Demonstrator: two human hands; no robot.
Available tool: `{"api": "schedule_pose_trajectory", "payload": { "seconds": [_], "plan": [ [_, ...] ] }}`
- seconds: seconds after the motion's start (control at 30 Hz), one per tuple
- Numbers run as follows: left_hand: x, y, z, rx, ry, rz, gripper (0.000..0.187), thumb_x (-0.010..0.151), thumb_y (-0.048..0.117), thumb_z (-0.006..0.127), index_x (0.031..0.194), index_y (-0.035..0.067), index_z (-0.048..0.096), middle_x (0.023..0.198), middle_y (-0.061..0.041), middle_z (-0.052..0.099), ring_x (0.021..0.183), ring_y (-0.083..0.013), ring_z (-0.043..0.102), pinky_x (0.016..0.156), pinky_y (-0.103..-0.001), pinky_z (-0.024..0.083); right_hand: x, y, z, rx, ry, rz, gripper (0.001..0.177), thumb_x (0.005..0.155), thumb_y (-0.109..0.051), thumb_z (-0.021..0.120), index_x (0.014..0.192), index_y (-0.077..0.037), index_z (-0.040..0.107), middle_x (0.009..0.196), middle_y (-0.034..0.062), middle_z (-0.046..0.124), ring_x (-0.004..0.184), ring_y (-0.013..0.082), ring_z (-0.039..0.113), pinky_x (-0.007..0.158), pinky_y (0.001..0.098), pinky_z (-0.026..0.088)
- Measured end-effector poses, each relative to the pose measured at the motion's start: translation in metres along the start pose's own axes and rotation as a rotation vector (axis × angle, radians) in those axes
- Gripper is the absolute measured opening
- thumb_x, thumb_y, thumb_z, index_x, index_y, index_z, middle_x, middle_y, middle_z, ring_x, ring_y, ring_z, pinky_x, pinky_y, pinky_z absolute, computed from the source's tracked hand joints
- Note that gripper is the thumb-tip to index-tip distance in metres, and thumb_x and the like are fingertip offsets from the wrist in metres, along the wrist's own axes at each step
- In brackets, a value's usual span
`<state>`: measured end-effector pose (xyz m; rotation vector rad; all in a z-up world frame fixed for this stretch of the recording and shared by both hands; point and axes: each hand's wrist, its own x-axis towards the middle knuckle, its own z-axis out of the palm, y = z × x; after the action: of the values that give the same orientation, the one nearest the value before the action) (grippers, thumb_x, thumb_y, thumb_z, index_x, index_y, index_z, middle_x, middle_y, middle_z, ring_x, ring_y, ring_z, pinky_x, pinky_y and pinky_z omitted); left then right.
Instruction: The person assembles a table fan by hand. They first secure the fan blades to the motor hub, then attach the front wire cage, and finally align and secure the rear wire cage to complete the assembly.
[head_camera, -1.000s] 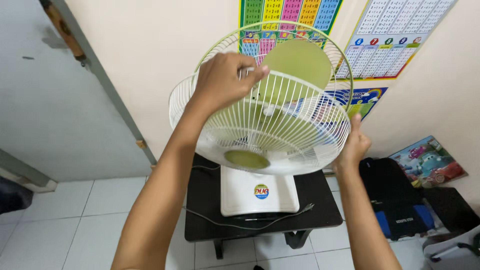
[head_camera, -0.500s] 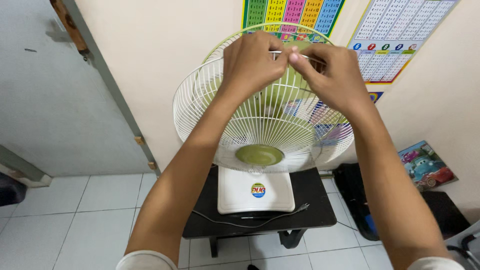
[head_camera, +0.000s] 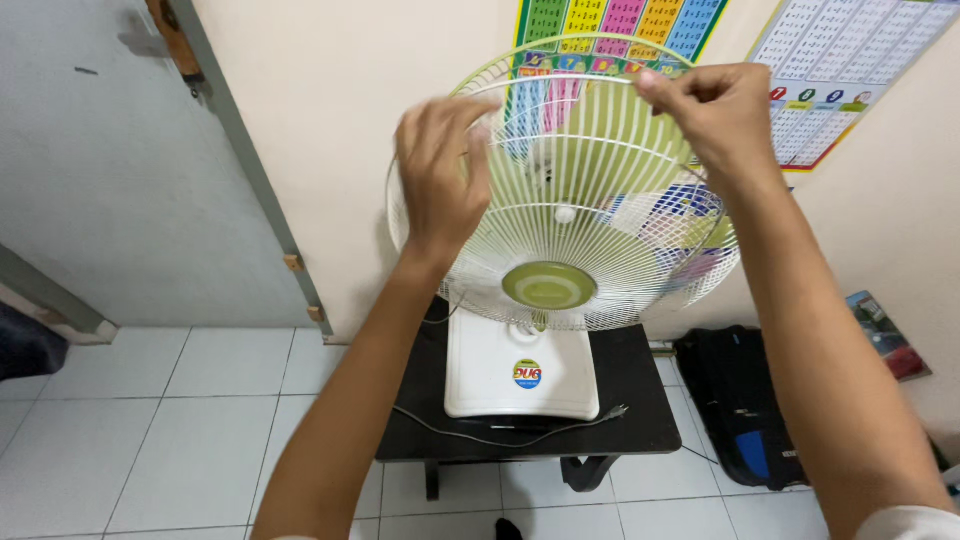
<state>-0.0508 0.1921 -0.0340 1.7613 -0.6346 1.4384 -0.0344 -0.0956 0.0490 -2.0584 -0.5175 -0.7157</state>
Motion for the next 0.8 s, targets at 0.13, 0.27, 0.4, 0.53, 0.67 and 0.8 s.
{"api": "schedule_pose_trajectory", "payload": {
  "seconds": [0.13,0.27,0.4,0.53,0.67,0.8],
  "plan": [
    [-0.092,-0.034,0.022,-0.064,0.332,-0.356,0.014,0.101,0.007,0.053,0.114,0.002,0.056,0.116,-0.012,0.059,0.115,-0.0265,0.056,0.112,-0.046,0.038,0.001,0.007,-0.008,0.052,0.016,0.046,0.04,0.104,-0.025,0.085,0.075,0.0,0.07,0.06,-0.004,0.053,0.054,0.002,0.04,0.052,0.0229,0.026],
    [-0.217,-0.086,0.066,0.064,0.616,-0.91,0.027,0.1,0.015,0.055,0.117,-0.005,0.047,0.112,-0.018,0.05,0.105,-0.0304,0.052,0.098,-0.045,0.041,0.001,0.003,-0.009,0.077,0.014,0.057,0.031,0.102,-0.023,0.084,0.081,-0.002,0.074,0.06,-0.0051,0.056,0.051,0.0007,0.039,0.049,0.0218,0.024],
    [-0.359,-0.121,0.126,0.012,0.521,-1.448,0.03,0.094,0.017,0.057,0.112,-0.007,0.055,0.109,-0.02,0.06,0.096,-0.0293,0.06,0.09,-0.044,0.049,-0.001,0.005,-0.012,0.05,0.011,0.064,0.032,0.104,-0.022,0.084,0.082,-0.001,0.074,0.06,-0.0049,0.052,0.053,0.0011,0.038,0.051,0.0227,0.024],
    [-0.42,-0.1,0.17,-0.824,0.23,-1.929,0.056,0.099,0.035,0.045,0.15,0.014,0.04,0.142,-0.012,0.055,0.121,-0.0289,0.054,0.1,-0.046,0.045,-0.003,0.01,-0.015,0.05,0.02,0.104,0.031,0.103,-0.022,0.083,0.083,-0.002,0.074,0.06,-0.0049,0.053,0.052,0.0017,0.036,0.05,0.023,0.023],
    [-0.393,-0.06,0.175,-1.387,0.455,-2.16,0.069,0.1,0.057,0.037,0.16,0.029,0.019,0.163,-0.008,0.03,0.145,-0.0388,0.037,0.115,-0.06,0.036,-0.004,0.014,-0.019,0.065,0.035,0.128,0.029,0.103,-0.024,0.082,0.083,-0.003,0.074,0.061,-0.0052,0.057,0.05,0.0015,0.04,0.048,0.0231,0.026],
    [-0.361,-0.029,0.175,-1.527,0.527,-2.154,0.066,0.101,0.051,0.04,0.16,0.029,0.021,0.164,-0.012,0.029,0.143,-0.0415,0.036,0.113,-0.064,0.037,-0.005,0.017,-0.026,0.037,0.027,0.144,0.035,0.105,-0.025,0.083,0.081,-0.002,0.072,0.059,-0.0044,0.051,0.052,0.0019,0.039,0.05,0.0234,0.025]
  ]
}}
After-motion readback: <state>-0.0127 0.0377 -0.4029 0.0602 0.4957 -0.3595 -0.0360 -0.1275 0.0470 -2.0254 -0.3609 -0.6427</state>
